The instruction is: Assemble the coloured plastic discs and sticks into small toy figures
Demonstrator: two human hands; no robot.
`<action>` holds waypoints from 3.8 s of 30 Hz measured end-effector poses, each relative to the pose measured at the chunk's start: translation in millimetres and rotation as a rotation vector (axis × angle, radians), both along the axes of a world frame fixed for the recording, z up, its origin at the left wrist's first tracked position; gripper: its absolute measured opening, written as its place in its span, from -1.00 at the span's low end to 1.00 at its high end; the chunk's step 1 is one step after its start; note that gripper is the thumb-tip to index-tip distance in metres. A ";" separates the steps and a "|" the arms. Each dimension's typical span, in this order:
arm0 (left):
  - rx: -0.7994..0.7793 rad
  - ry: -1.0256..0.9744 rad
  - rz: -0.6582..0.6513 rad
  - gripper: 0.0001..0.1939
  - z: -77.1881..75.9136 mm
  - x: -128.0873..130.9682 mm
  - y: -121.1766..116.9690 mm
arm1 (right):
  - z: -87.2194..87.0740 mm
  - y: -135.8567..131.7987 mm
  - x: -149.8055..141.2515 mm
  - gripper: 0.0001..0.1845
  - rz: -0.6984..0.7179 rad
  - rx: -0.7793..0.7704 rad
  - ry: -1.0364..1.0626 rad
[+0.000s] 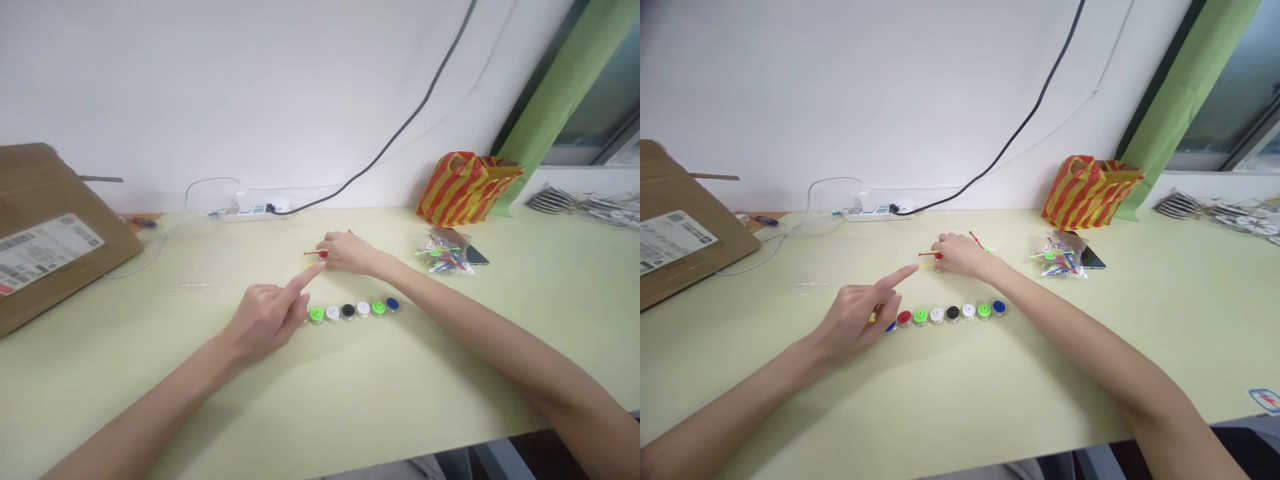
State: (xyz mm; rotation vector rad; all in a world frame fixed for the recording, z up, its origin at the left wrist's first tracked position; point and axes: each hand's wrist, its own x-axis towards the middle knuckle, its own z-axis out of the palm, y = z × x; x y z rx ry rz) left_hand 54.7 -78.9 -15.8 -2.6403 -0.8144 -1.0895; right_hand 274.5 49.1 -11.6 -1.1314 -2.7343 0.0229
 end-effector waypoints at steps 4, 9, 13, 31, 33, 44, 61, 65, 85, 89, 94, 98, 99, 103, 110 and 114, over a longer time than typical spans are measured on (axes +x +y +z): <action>-0.014 -0.004 -0.002 -0.48 1.3 -0.3 0.0 | -7.8 7.1 2.0 -0.77 -0.020 -0.055 0.046; -0.048 0.001 0.010 -0.49 2.8 -1.6 0.5 | -10.0 2.4 -5.9 -0.77 -0.024 -0.016 0.078; -0.057 0.012 0.055 -0.48 3.2 -3.3 2.2 | -9.9 4.2 -4.1 -0.80 0.022 -0.036 0.099; -0.111 0.056 0.136 -0.50 2.1 -5.9 6.0 | -3.7 12.6 10.5 -0.71 0.105 -0.141 0.114; -0.122 0.062 0.145 -0.51 2.8 -5.3 5.7 | -16.1 11.6 2.1 -0.79 0.125 -0.090 0.137; -0.113 0.060 0.173 -0.52 1.9 -6.7 8.4 | 13.5 34.3 35.3 -0.56 -0.095 0.022 0.042; -0.043 0.152 0.068 -0.67 3.1 -10.3 12.3 | -5.3 61.1 87.2 -0.75 -0.425 -0.093 -0.135; -0.057 0.159 0.069 -0.68 4.3 -9.3 12.2 | -10.0 61.8 85.2 -0.74 -0.453 -0.101 -0.135; -0.106 0.158 0.013 -0.68 0.2 -10.3 12.9 | 99.7 -43.2 56.6 -0.51 -0.260 -0.705 -0.308; -0.136 0.155 0.049 -0.67 -1.0 -10.9 13.1 | 81.3 -63.4 50.0 -0.43 -0.258 -0.734 -0.478; -0.207 0.155 0.070 -0.64 -3.9 -10.7 14.3 | 61.8 -95.2 68.7 -0.64 -0.265 -0.523 -0.443; -0.153 0.141 0.038 -0.69 -4.7 -9.8 14.9 | 58.2 -91.6 79.5 -0.85 -0.270 -0.627 -0.415; -0.137 0.143 0.027 -0.69 -4.5 -9.3 14.6 | 62.1 -85.3 80.4 -0.87 -0.297 -0.654 -0.411; -0.164 0.102 0.091 -0.64 -3.2 -5.1 11.4 | 94.6 -61.5 65.7 -0.84 -0.338 -0.397 -0.326; -0.222 -0.181 0.315 -0.52 -2.2 -6.4 9.0 | 111.7 -64.4 -27.5 -0.58 0.457 -0.407 0.112; -0.163 -0.218 0.325 -0.79 1.8 -14.8 13.3 | 100.3 -52.0 -40.4 -0.63 0.577 -0.578 0.254</action>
